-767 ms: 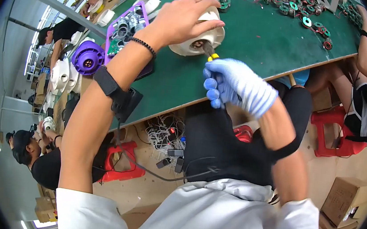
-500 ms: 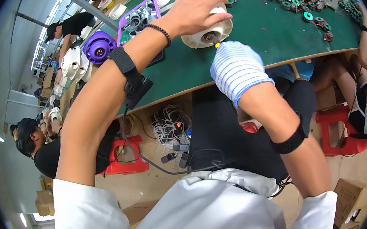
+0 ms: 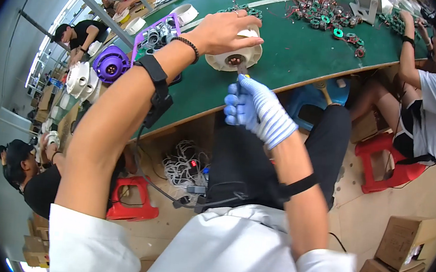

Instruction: Assembling electronic components by trimming wires and installing boards into plastic housings.

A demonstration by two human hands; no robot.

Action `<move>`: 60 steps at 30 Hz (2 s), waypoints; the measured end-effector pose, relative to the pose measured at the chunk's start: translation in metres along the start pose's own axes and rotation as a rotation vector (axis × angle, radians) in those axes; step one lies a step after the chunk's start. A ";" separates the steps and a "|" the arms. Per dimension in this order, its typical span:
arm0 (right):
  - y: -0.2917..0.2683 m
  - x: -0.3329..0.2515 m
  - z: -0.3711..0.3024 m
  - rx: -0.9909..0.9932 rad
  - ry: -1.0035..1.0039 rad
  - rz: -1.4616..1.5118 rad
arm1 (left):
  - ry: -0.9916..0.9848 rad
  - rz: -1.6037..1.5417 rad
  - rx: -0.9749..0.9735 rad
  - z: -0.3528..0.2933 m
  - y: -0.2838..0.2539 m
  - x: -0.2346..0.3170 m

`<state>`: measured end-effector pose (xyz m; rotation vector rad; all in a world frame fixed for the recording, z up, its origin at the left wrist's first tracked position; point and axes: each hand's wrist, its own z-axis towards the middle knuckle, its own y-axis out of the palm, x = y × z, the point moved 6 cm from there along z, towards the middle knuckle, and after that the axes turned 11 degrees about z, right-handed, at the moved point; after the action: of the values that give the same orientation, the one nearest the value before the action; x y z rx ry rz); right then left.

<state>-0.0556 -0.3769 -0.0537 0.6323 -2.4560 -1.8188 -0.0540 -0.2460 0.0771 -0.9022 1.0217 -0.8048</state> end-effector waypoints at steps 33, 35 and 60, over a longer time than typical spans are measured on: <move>-0.040 -0.190 -0.025 0.429 -1.372 -1.277 | -0.547 -0.557 0.134 -0.044 -0.004 -0.068; -0.026 -0.182 -0.025 0.421 -1.375 -1.350 | -0.742 -0.779 0.200 -0.041 0.013 -0.111; -0.015 -0.178 -0.030 0.390 -1.377 -1.323 | -0.730 -1.435 0.325 -0.016 0.062 -0.037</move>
<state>0.1201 -0.3493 -0.0184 1.8892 -3.7516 -2.7983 -0.0722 -0.1919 0.0307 -1.4450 -0.5607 -1.5548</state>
